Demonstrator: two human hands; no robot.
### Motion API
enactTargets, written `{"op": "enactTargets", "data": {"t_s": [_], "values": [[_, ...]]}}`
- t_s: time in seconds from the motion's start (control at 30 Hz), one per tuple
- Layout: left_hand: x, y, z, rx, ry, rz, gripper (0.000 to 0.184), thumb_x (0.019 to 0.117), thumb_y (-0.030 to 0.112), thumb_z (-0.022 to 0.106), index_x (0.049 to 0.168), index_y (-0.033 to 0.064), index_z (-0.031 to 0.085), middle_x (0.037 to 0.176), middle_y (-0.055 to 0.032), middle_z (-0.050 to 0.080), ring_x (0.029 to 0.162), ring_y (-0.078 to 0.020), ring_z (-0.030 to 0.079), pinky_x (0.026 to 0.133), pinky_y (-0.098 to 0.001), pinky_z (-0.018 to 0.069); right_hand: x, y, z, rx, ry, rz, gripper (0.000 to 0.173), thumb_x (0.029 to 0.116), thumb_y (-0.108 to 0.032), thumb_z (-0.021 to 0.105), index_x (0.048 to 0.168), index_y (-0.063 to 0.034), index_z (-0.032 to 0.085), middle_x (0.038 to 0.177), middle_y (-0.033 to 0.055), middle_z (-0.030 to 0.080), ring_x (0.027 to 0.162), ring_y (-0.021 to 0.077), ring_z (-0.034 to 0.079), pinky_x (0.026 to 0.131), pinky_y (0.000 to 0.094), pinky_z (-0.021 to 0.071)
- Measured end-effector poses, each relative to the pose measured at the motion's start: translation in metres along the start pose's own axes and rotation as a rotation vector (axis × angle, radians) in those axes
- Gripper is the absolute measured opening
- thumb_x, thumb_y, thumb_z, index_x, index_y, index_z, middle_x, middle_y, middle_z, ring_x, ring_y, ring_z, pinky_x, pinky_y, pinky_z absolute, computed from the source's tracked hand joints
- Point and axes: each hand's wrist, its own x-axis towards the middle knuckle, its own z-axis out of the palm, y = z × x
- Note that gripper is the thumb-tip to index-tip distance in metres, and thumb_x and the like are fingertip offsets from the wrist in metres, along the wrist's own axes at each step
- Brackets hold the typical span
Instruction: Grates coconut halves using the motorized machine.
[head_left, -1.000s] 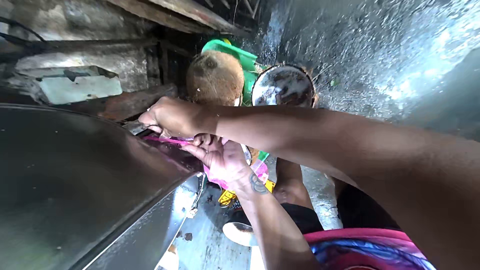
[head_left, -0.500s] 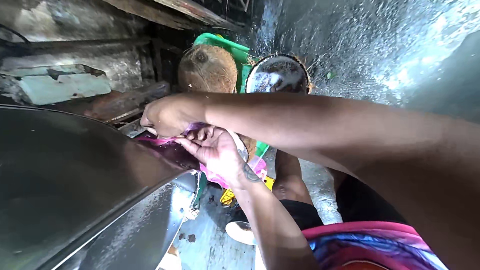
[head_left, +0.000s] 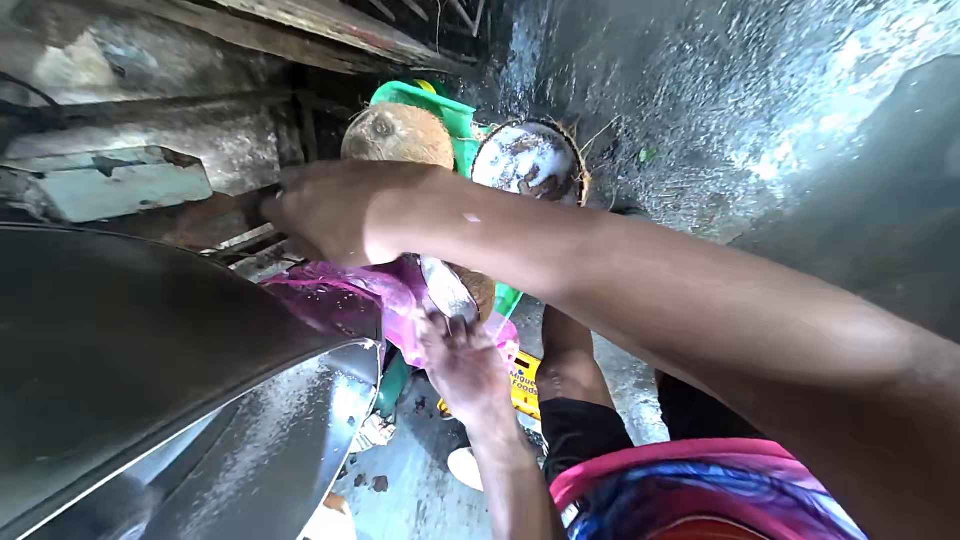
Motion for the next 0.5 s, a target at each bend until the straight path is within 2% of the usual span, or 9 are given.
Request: {"op": "enactTargets", "data": {"t_s": [0.07,0.1,0.17,0.2,0.23,0.3,0.37,0.43,0.5], "values": [[-0.033,-0.017,-0.017,0.358,0.282,0.103,0.013,0.1071,0.020,0.051,0.097,0.0161,0.059,0.073,0.0058,0.056,0.060,-0.0042,0.055,0.057,-0.0213,0.0511,-0.045,0.002,-0.007,0.101,0.197,0.106,0.031,0.1067,-0.034,0.051,0.124,-0.0123,0.065,0.116,0.0074,0.065,0.112,0.0223,0.064,0.095,0.0420,0.0544],[-0.043,-0.026,-0.025,0.468,0.409,0.102,0.012,0.1058,0.021,0.055,0.097,0.0129,0.057,0.073,0.0032,0.054,0.057,-0.0056,0.053,0.053,-0.0220,0.0495,-0.072,0.000,-0.007,0.127,0.268,0.175,0.026,0.1058,-0.031,0.052,0.121,-0.0131,0.065,0.110,0.0056,0.066,0.105,0.0201,0.066,0.090,0.0408,0.0563],[-0.058,-0.035,-0.032,0.525,0.535,-0.133,0.027,0.1075,0.039,0.051,0.104,0.0127,0.055,0.078,-0.0005,0.052,0.062,-0.0108,0.054,0.055,-0.0273,0.0495,-0.131,-0.006,0.012,0.168,0.382,0.286,0.016,0.1047,-0.026,0.055,0.109,-0.0137,0.064,0.089,0.0030,0.064,0.078,0.0167,0.066,0.066,0.0383,0.0570],[-0.060,-0.038,-0.030,0.467,0.508,-0.272,0.040,0.1076,0.049,0.044,0.110,0.0116,0.056,0.084,-0.0030,0.055,0.071,-0.0146,0.058,0.062,-0.0330,0.0519,-0.156,-0.006,0.028,0.190,0.403,0.344,0.014,0.1039,-0.026,0.056,0.105,-0.0144,0.064,0.081,0.0010,0.063,0.069,0.0147,0.063,0.058,0.0372,0.0551],[-0.059,-0.041,-0.025,0.405,0.467,-0.343,0.052,0.1061,0.059,0.038,0.111,0.0110,0.058,0.085,-0.0037,0.061,0.072,-0.0152,0.062,0.064,-0.0341,0.0552,-0.175,-0.005,0.045,0.228,0.393,0.420,0.016,0.1031,-0.029,0.058,0.106,-0.0147,0.065,0.080,0.0005,0.064,0.066,0.0137,0.064,0.057,0.0378,0.0564],[-0.053,-0.041,-0.017,0.255,0.276,-0.380,0.075,0.1012,0.072,0.023,0.126,0.0076,0.053,0.101,-0.0078,0.068,0.089,-0.0187,0.068,0.080,-0.0396,0.0599,-0.195,-0.005,0.079,0.333,0.301,0.583,0.032,0.1016,-0.037,0.059,0.117,-0.0105,0.066,0.097,0.0066,0.069,0.079,0.0201,0.069,0.070,0.0466,0.0605],[-0.039,-0.033,-0.004,0.130,0.240,-0.386,0.090,0.0976,0.078,0.013,0.136,0.0038,0.047,0.117,-0.0120,0.067,0.103,-0.0212,0.067,0.090,-0.0438,0.0571,-0.185,-0.012,0.098,0.383,0.204,0.733,0.058,0.0995,-0.054,0.057,0.136,-0.0085,0.058,0.118,0.0146,0.067,0.095,0.0301,0.070,0.083,0.0552,0.0588],[-0.031,-0.028,0.004,0.147,0.324,-0.342,0.088,0.1008,0.073,0.009,0.139,0.0028,0.046,0.122,-0.0142,0.063,0.106,-0.0227,0.065,0.091,-0.0452,0.0554,-0.158,-0.018,0.108,0.300,0.168,0.832,0.077,0.0946,-0.064,0.059,0.152,-0.0141,0.044,0.134,0.0201,0.059,0.095,0.0377,0.070,0.079,0.0595,0.0585],[-0.034,-0.027,0.002,0.295,0.442,-0.274,0.079,0.1053,0.066,0.014,0.143,0.0039,0.044,0.124,-0.0187,0.059,0.098,-0.0273,0.065,0.080,-0.0466,0.0567,-0.135,-0.022,0.120,0.197,0.156,0.851,0.079,0.0977,-0.051,0.062,0.160,-0.0160,0.028,0.137,0.0258,0.054,0.086,0.0413,0.070,0.070,0.0590,0.0596]]}}
